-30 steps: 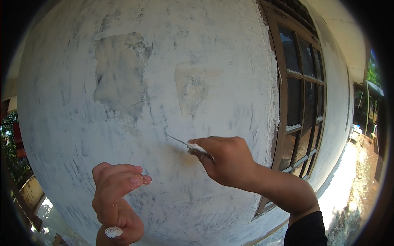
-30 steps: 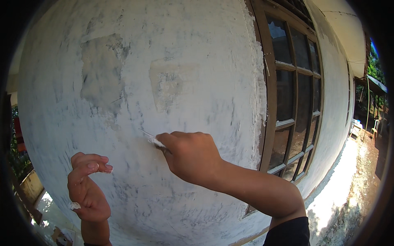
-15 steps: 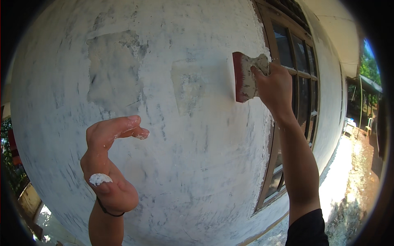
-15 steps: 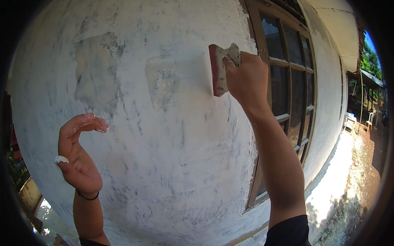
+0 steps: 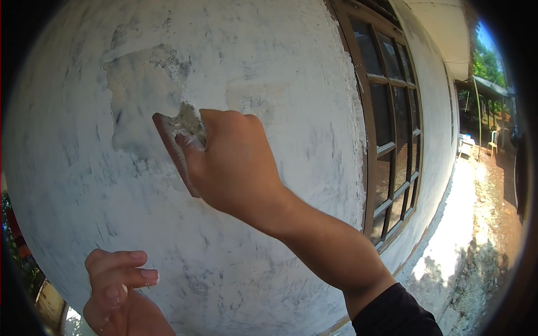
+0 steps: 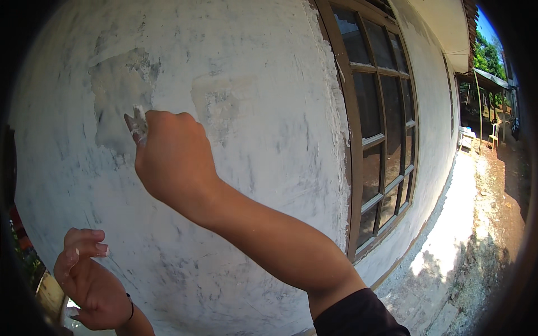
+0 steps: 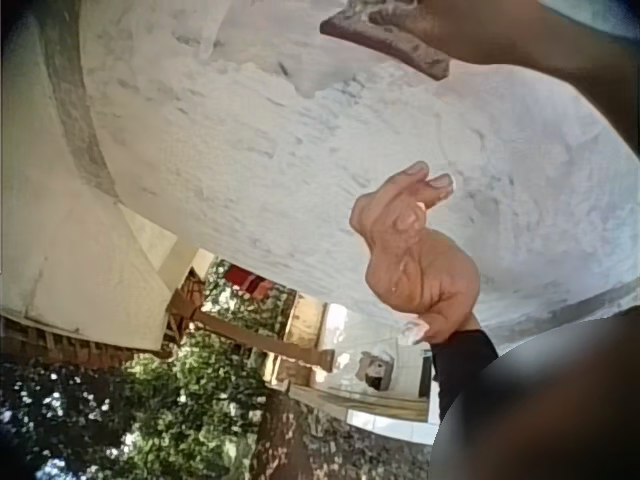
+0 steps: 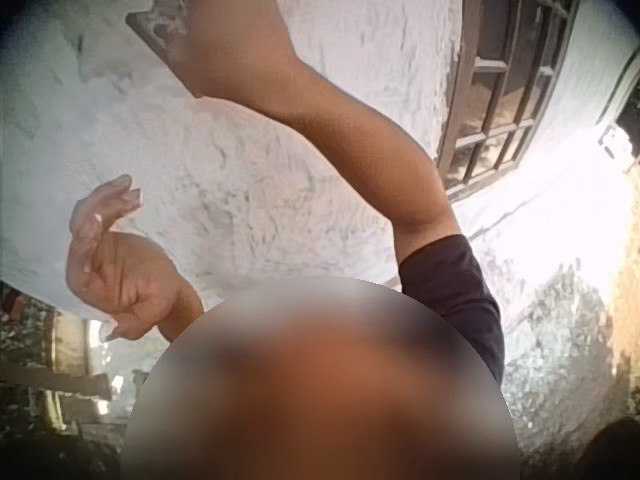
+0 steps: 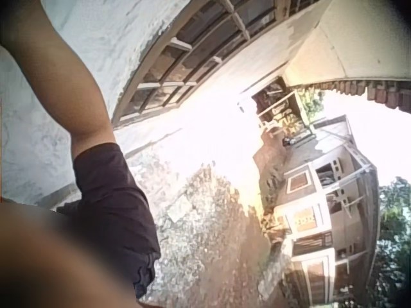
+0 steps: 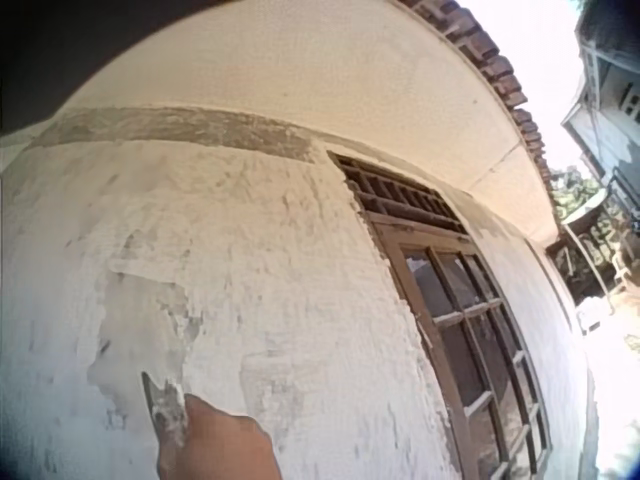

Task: The person applies wall filler to an exterior concrete wall using a putty knife scraper, taking the filler from a filler tray and a putty bucket.

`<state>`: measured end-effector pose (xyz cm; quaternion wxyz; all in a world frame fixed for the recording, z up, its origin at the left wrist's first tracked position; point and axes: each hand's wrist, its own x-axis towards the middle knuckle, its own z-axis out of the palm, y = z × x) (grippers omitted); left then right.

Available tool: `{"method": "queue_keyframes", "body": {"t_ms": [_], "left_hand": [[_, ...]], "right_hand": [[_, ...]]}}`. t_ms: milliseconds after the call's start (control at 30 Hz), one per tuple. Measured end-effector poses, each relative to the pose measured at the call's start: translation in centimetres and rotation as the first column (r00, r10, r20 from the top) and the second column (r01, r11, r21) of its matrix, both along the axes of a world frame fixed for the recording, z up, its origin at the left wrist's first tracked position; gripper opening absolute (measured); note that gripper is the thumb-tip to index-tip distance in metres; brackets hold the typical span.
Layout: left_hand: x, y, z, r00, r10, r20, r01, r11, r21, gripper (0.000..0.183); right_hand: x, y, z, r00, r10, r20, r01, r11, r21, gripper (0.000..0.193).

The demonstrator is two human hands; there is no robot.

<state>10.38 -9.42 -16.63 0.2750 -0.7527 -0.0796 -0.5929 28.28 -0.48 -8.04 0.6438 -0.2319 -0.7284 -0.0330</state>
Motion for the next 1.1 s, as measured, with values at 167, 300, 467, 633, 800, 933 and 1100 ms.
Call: {"method": "queue_keyframes", "body": {"t_ms": [167, 300, 467, 633, 800, 933, 1100], "left_hand": [[2.4, -1.3, 0.2, 0.999, 0.051, -0.009, -0.051, 0.999, 0.003, 0.066], [6.8, 1.7, 1.1, 0.995, 0.054, 0.083, -0.046, 0.994, -0.098, 0.063], [13.4, 4.9, -0.5, 0.992, -0.004, 0.129, 0.032, 0.977, -0.212, 0.063], [21.6, 7.8, -3.4, 0.990, 0.024, 0.141, 0.029, 0.931, -0.364, 0.058], [26.7, 9.9, -4.0, 0.993, 0.017, 0.117, 0.029, 0.925, -0.378, 0.060], [27.8, 10.4, -3.5, 0.996, 0.023, 0.089, 0.012, 0.926, -0.377, 0.060], [25.4, 9.4, -2.2, 0.993, 0.115, 0.004, -0.108, 0.943, -0.314, 0.060]], "right_hand": [[9.4, 8.2, 0.9, 0.953, -0.103, -0.284, 0.066, 0.988, -0.138, 0.020], [18.4, 9.5, -1.5, 0.869, -0.383, -0.313, 0.368, 0.923, -0.108, 0.021], [26.2, 10.1, -3.3, 0.873, -0.373, -0.313, 0.325, 0.925, -0.197, 0.026], [31.4, 10.3, -8.0, 0.839, 0.122, -0.530, -0.376, 0.835, -0.402, 0.025], [34.0, 8.8, -9.7, 0.701, 0.224, -0.677, -0.633, 0.633, -0.446, 0.026], [36.0, 8.6, -9.0, 0.766, 0.258, -0.589, -0.627, 0.504, -0.594, 0.023], [36.2, 8.5, -4.0, 0.952, 0.276, -0.135, -0.287, 0.639, -0.714, 0.024]]}}
